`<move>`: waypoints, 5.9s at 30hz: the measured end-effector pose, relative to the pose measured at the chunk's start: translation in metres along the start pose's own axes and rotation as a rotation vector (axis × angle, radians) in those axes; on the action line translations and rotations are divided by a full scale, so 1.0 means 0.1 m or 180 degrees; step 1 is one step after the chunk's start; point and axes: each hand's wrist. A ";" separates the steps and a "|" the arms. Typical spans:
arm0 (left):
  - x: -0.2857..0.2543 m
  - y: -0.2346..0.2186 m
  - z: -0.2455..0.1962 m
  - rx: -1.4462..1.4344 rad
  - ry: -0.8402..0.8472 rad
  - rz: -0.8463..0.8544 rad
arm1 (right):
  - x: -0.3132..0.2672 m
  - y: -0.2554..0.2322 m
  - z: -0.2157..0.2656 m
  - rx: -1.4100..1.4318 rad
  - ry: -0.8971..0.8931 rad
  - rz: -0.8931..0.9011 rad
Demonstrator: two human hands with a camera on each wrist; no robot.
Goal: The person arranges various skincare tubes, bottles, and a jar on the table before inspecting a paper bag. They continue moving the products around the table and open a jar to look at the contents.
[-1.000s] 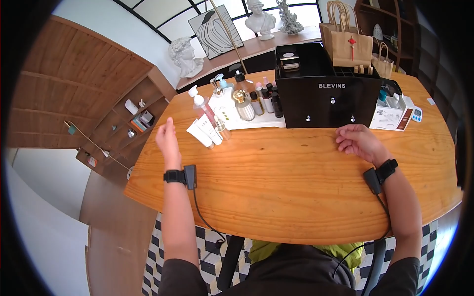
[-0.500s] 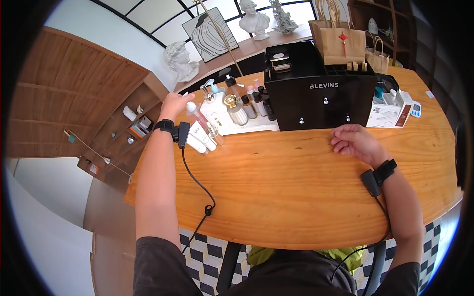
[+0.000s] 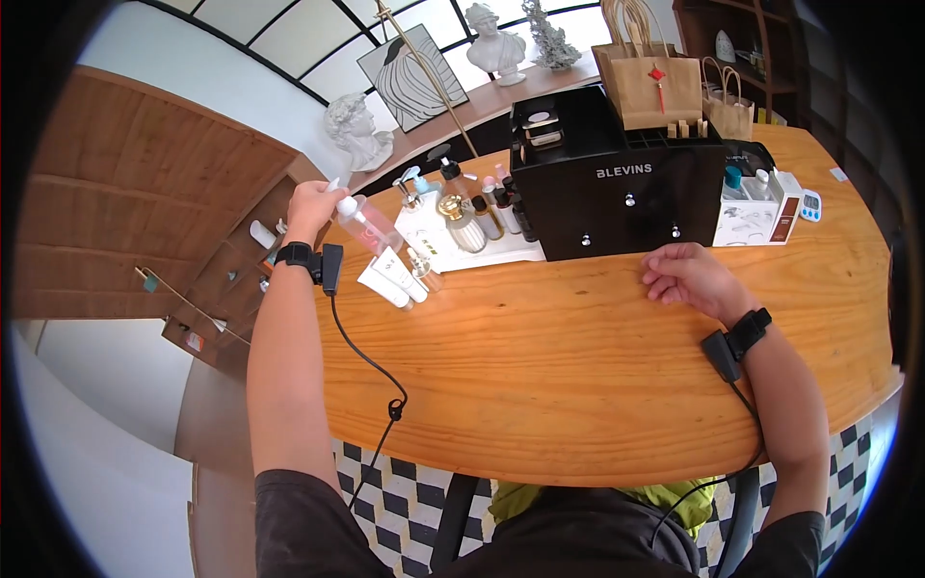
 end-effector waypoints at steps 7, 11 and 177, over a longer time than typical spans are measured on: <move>-0.12 -0.46 -0.10 -0.0750 0.0486 0.0082 | -0.01 0.02 0.00 -0.0031 -0.0008 -0.0038; -0.31 -0.70 -0.27 -0.0969 0.0575 0.0015 | 0.00 0.02 0.00 -0.0036 -0.0008 -0.0032; 0.00 0.62 -0.21 0.0891 0.0056 0.0084 | -0.06 0.44 -0.11 0.0094 -0.0061 0.0472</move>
Point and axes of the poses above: each hand's wrist, its own x-axis towards the middle knuckle, its own y-axis out of the palm, z = x × y, and after that the axes turned 1 degree about -x, right-handed
